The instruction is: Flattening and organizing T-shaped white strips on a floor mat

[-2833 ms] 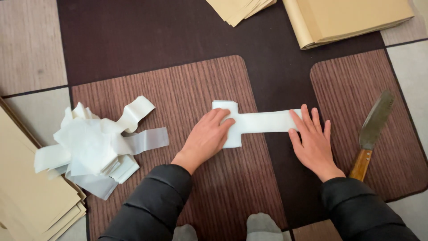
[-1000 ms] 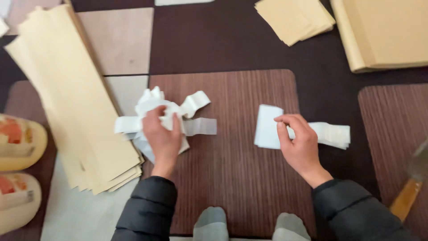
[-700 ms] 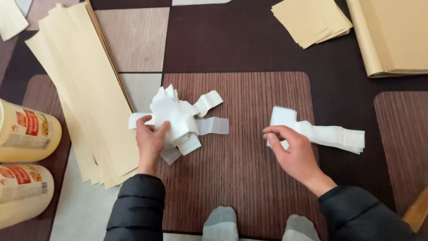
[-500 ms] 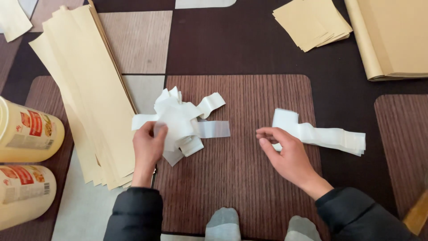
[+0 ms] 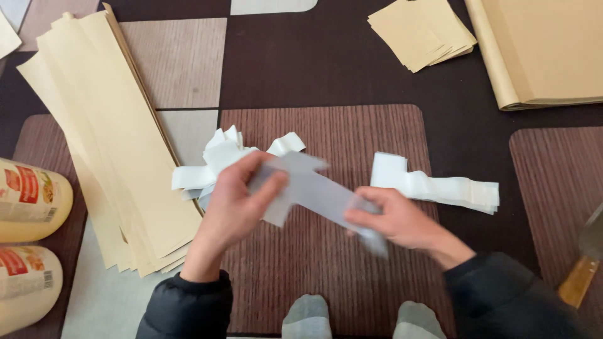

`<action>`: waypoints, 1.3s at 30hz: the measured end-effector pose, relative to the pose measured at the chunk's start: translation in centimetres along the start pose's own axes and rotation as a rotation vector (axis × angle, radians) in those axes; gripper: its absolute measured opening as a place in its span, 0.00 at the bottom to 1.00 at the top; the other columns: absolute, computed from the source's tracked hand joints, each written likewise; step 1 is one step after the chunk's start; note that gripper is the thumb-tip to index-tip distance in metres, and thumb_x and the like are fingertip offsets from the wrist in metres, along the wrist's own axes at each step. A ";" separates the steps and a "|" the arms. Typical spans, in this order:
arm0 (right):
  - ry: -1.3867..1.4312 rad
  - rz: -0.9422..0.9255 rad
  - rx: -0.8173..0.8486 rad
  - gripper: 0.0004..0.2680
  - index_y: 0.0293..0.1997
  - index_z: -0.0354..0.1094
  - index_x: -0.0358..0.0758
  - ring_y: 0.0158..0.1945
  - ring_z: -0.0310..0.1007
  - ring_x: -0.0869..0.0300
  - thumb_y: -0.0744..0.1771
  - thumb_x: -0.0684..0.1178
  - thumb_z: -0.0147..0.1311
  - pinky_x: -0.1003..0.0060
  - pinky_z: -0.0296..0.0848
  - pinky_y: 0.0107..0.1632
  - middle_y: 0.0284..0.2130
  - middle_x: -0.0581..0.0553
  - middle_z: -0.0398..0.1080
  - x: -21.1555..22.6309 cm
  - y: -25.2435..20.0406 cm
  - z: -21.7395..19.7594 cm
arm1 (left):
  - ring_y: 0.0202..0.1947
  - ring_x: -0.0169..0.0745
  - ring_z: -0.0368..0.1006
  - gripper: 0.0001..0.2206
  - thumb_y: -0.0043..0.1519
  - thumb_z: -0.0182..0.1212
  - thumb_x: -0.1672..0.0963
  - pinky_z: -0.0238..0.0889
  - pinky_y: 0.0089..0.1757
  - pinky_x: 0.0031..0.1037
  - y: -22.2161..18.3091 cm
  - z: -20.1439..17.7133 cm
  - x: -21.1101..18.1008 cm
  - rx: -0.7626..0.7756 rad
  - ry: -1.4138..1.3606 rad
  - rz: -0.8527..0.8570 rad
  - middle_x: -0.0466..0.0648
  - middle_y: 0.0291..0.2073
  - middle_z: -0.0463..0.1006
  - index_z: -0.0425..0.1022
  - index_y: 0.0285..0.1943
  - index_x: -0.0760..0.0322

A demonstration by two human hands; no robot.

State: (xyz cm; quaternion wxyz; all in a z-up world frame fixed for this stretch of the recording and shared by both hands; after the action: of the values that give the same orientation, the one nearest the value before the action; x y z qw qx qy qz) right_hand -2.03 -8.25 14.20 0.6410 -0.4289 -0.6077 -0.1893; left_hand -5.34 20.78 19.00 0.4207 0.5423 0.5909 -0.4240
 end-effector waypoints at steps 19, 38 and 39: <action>-0.016 0.252 -0.835 0.06 0.52 0.77 0.33 0.30 0.76 0.61 0.75 0.46 0.62 0.70 0.67 0.28 0.33 0.42 0.78 -11.0 -8.7 -21.6 | 0.31 0.28 0.70 0.07 0.66 0.67 0.53 0.63 0.35 0.31 9.6 19.4 11.0 0.093 0.054 -0.013 0.36 0.28 0.81 0.87 0.42 0.56; -0.486 0.389 -0.958 0.11 0.54 0.82 0.44 0.31 0.84 0.56 0.71 0.56 0.71 0.58 0.80 0.40 0.35 0.46 0.84 -19.1 -9.8 -24.1 | 0.49 0.71 0.82 0.29 0.67 0.70 0.54 0.79 0.46 0.56 7.3 25.3 7.8 0.155 0.643 0.187 0.55 0.58 0.69 0.68 0.78 0.61; -0.509 0.392 -0.984 0.12 0.56 0.82 0.43 0.31 0.84 0.53 0.70 0.57 0.72 0.56 0.80 0.39 0.41 0.45 0.84 -18.5 -10.0 -23.7 | 0.46 0.62 0.82 0.27 0.64 0.74 0.53 0.78 0.42 0.44 7.0 25.7 8.3 0.106 0.728 0.440 0.53 0.55 0.70 0.75 0.74 0.60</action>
State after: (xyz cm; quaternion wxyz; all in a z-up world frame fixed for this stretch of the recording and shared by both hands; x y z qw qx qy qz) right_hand 1.47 -37.52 2.49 0.2237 -0.8124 -0.4924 -0.2181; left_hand 2.10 -1.13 3.35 0.2368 0.7907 0.5482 -0.1350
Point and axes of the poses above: each hand's wrist, its own y-axis towards the middle knuckle, its own z-axis out of the palm, x = y × z, the point moved 4 cm from there along y, towards the middle knuckle
